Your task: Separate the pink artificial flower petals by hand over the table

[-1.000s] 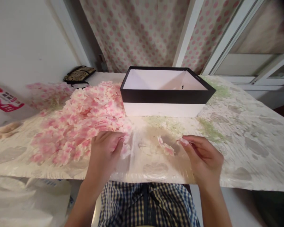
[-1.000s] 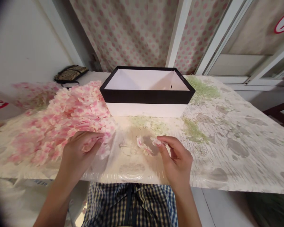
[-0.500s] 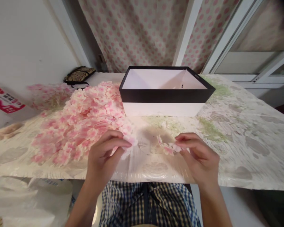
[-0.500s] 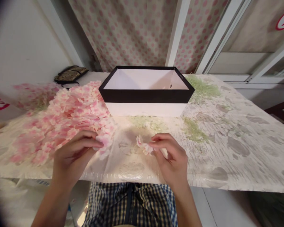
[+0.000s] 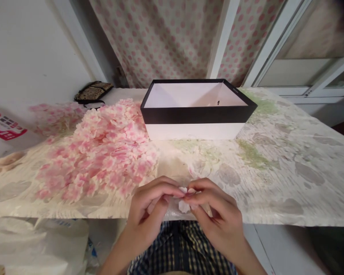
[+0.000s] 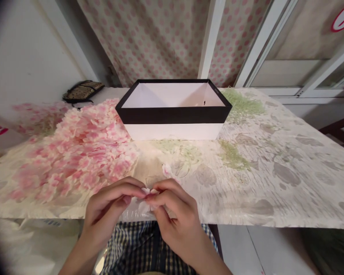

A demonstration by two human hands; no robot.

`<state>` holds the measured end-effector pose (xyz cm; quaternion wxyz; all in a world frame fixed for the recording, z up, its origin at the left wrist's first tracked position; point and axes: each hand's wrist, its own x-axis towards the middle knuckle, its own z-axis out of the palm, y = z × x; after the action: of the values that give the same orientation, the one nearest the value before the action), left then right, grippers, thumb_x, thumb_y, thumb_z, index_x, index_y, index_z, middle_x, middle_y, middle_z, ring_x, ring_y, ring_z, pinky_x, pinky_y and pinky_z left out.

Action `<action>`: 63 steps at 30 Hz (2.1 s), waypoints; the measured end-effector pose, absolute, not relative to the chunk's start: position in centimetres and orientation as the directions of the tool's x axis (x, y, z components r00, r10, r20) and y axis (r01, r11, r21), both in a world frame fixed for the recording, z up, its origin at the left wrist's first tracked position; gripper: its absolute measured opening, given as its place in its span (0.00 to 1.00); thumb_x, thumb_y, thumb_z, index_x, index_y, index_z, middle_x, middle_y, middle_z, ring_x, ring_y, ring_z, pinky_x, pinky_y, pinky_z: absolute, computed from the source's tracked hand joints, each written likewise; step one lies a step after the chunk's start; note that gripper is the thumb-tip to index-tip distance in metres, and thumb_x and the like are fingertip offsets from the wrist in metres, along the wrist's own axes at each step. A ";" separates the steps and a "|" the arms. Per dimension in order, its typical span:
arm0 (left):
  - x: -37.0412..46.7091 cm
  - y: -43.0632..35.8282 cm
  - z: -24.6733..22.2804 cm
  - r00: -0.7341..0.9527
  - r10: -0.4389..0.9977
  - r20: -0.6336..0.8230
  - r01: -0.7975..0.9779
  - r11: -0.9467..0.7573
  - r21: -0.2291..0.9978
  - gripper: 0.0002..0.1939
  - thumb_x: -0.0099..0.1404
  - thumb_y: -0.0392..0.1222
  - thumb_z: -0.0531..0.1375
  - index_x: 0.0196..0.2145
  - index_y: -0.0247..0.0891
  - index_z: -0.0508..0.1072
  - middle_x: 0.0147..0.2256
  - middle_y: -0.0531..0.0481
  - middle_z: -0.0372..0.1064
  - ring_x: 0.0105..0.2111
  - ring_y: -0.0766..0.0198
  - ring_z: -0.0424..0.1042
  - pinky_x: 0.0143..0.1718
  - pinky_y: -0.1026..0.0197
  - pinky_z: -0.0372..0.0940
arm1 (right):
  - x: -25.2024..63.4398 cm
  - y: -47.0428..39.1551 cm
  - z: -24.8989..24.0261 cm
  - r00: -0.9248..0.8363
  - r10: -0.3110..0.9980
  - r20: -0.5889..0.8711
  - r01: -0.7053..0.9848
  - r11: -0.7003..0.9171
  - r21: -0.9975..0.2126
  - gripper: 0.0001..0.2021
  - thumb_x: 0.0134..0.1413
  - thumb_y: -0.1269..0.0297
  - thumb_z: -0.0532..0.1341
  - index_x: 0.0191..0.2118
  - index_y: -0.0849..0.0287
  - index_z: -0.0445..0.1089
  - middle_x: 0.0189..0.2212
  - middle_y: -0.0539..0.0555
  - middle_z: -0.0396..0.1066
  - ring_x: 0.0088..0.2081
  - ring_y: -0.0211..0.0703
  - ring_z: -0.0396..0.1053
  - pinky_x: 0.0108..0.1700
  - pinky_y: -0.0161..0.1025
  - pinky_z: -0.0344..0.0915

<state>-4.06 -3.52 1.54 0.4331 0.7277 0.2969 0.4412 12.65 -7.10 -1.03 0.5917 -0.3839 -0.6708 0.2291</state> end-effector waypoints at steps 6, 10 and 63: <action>-3.9 -3.6 0.9 0.406 0.836 0.370 -0.019 -0.397 0.917 0.15 0.68 0.30 0.52 0.38 0.43 0.77 0.36 0.52 0.74 0.40 0.65 0.73 0.40 0.65 0.66 | 12.9 -7.2 -1.6 -0.006 0.801 0.599 0.209 0.586 -0.783 0.14 0.51 0.84 0.58 0.38 0.57 0.67 0.39 0.51 0.68 0.40 0.35 0.70 0.43 0.35 0.67; -3.6 -3.5 0.8 0.426 0.824 0.374 -0.041 -0.395 0.918 0.15 0.68 0.29 0.52 0.39 0.43 0.77 0.36 0.51 0.74 0.39 0.65 0.73 0.39 0.64 0.66 | 12.7 -7.3 -1.9 -0.008 0.819 0.574 0.194 0.564 -0.802 0.13 0.52 0.83 0.57 0.37 0.57 0.66 0.37 0.50 0.66 0.39 0.35 0.69 0.40 0.34 0.67; 1.5 -2.4 1.0 0.387 0.909 0.155 0.094 -0.206 0.974 0.08 0.67 0.39 0.56 0.31 0.37 0.73 0.25 0.53 0.69 0.25 0.69 0.68 0.26 0.67 0.64 | 15.9 -6.4 -2.2 0.191 0.922 0.337 -0.480 0.387 -0.787 0.05 0.56 0.69 0.64 0.36 0.51 0.72 0.32 0.48 0.75 0.36 0.42 0.77 0.34 0.41 0.78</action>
<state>1.53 -2.43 1.01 0.5037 0.6630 0.3782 0.4045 15.93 -6.40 -2.20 0.7237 -0.2680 -0.4120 0.4844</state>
